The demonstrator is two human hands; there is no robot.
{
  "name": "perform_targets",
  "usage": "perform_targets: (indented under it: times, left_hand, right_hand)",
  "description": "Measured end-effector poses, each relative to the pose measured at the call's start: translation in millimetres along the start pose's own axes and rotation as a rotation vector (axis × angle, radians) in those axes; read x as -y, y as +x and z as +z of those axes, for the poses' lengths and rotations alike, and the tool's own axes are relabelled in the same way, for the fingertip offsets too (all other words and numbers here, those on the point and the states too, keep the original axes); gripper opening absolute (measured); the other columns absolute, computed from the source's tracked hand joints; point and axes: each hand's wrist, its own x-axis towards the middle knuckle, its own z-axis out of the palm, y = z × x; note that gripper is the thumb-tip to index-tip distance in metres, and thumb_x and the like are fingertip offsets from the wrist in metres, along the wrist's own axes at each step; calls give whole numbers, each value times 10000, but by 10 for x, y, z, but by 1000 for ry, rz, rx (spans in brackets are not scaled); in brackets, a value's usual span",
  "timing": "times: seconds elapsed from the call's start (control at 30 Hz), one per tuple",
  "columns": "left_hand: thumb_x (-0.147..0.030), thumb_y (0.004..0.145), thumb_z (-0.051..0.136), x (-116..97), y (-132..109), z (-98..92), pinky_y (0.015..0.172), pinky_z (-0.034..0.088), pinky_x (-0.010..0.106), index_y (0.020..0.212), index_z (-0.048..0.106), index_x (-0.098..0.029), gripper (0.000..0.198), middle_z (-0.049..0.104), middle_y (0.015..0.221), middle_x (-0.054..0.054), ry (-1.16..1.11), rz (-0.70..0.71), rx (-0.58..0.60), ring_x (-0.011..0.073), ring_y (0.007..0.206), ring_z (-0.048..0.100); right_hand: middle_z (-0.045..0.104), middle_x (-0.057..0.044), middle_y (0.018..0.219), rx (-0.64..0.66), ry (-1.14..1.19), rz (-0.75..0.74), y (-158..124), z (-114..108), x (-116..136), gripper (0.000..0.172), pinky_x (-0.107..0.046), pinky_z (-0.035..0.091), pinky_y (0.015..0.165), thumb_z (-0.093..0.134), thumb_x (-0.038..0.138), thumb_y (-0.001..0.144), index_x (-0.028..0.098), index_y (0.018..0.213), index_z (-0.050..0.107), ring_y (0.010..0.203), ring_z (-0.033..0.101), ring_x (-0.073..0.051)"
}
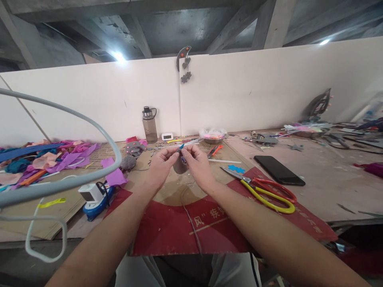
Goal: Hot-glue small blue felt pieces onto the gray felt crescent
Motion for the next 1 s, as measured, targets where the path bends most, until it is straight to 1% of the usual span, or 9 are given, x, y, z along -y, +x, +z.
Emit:
perform_targets:
  times: [0.07, 0.13, 0.33, 0.5, 0.63, 0.73, 0.8, 0.9, 1.0]
  left_hand:
    - [-312, 748, 663, 1, 5, 1, 838, 454, 283, 894, 712, -190, 197, 705, 960, 46, 15, 17, -23, 156, 887, 612]
    - [-327, 759, 652, 7, 6, 5, 851, 448, 289, 881, 717, -197, 190, 705, 933, 39, 17, 33, -51, 157, 890, 606]
    - [-355, 754, 646, 44, 1, 3, 596, 447, 238, 897, 697, -196, 220, 669, 779, 17, 83, 16, -106, 119, 644, 559]
    - [-289, 742, 649, -24, -8, -37, 605, 436, 224, 824, 698, -193, 135, 653, 725, 8, 304, 94, -152, 117, 650, 560]
    - [-313, 756, 629, -121, -5, -75, 579, 461, 227, 875, 687, -196, 177, 652, 723, 1, 310, 97, -169, 111, 606, 573]
    - [-335, 755, 625, -135, 16, -106, 514, 466, 220, 895, 665, -197, 201, 642, 714, -4, 213, 77, -170, 107, 556, 578]
    - [-337, 763, 617, -111, 36, -130, 475, 442, 204, 880, 650, -193, 189, 619, 665, -14, 175, 70, -169, 93, 505, 551]
    - [-339, 770, 612, -71, 67, -162, 452, 412, 186, 855, 638, -179, 183, 602, 642, -16, 114, 52, -177, 70, 470, 507]
    - [-350, 740, 642, -64, 89, -182, 443, 404, 179, 835, 637, -165, 208, 618, 700, 3, 44, 20, -200, 67, 501, 509]
  right_hand:
    - [455, 41, 618, 8, -9, -7, 0, 4, -3, 162, -237, 312, 513, 528, 359, 824, 213, 756, 519, 541, 375, -106]
    - [452, 42, 613, 10, -9, -3, -4, 12, 6, 155, -236, 306, 513, 538, 342, 817, 208, 742, 520, 541, 371, -104]
    - [450, 44, 593, 19, -23, 11, -22, 27, 63, 169, -242, 315, 516, 540, 347, 814, 209, 718, 529, 541, 378, -106]
    - [410, 59, 571, 41, 19, 54, -24, 19, 72, 163, -235, 308, 480, 557, 365, 806, 212, 756, 526, 503, 348, -94]
    - [458, 51, 623, 167, 118, 104, -39, 19, 96, 222, -214, 312, 423, 523, 432, 828, 211, 802, 520, 482, 393, -85]
    - [549, 10, 726, 271, 76, 65, -20, -10, 120, 277, -234, 420, 520, 463, 452, 860, 193, 808, 546, 596, 516, -108]
    - [592, -13, 779, 268, -75, 13, 23, -67, 116, 289, -260, 454, 631, 417, 423, 886, 184, 830, 570, 693, 557, -130]
    - [631, -47, 802, 175, -559, -54, 108, -211, 39, 235, -303, 442, 728, 423, 337, 882, 178, 813, 582, 770, 575, -168]
    - [642, -125, 851, 91, -1029, 18, 169, -371, -133, 134, -369, 433, 773, 548, 295, 801, 167, 801, 587, 860, 591, -249]
